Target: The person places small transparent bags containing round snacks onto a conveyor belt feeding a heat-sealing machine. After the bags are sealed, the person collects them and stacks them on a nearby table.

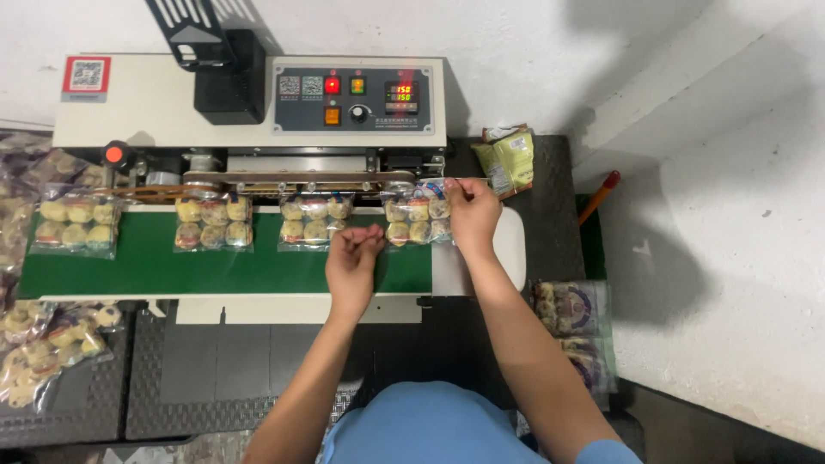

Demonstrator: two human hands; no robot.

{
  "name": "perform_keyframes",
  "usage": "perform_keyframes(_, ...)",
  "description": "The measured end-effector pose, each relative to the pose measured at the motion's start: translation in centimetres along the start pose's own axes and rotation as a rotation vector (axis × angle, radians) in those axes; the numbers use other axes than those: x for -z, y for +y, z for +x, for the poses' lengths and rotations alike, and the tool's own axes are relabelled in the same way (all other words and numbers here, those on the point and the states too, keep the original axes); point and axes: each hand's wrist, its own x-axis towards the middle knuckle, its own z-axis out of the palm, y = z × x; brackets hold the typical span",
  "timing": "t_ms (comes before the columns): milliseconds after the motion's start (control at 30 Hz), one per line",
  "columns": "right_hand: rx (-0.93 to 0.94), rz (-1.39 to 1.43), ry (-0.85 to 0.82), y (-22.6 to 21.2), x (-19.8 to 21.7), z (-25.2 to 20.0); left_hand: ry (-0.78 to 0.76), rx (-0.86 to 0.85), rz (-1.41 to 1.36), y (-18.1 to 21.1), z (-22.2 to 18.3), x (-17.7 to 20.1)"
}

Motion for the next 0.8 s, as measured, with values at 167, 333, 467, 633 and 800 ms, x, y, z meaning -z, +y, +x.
perform_keyframes(167, 0.196, -0.190, -0.031, 1.0, 2.2, 0.7, -0.074, -0.140, 0.274, 0.5, -1.2, 1.9)
perform_keyframes(333, 0.374, -0.315, 0.007, 4.5, 12.2, -3.0, -0.112, -0.220, 0.257, -1.3, -0.4, 3.7)
perform_keyframes(467, 0.111, -0.611, -0.065, 11.9, 22.5, -7.9, -0.181, -0.240, 0.214, -2.7, 1.3, 4.8)
perform_keyframes(633, -0.515, -0.896, -0.345, 20.9, 31.7, -15.0, -0.204, -0.233, 0.152, -3.6, 2.1, 5.7)
perform_keyframes(800, -0.671, -0.606, -0.202, 23.0, 32.2, -17.9, -0.181, -0.246, 0.170, -3.3, 2.7, 6.6)
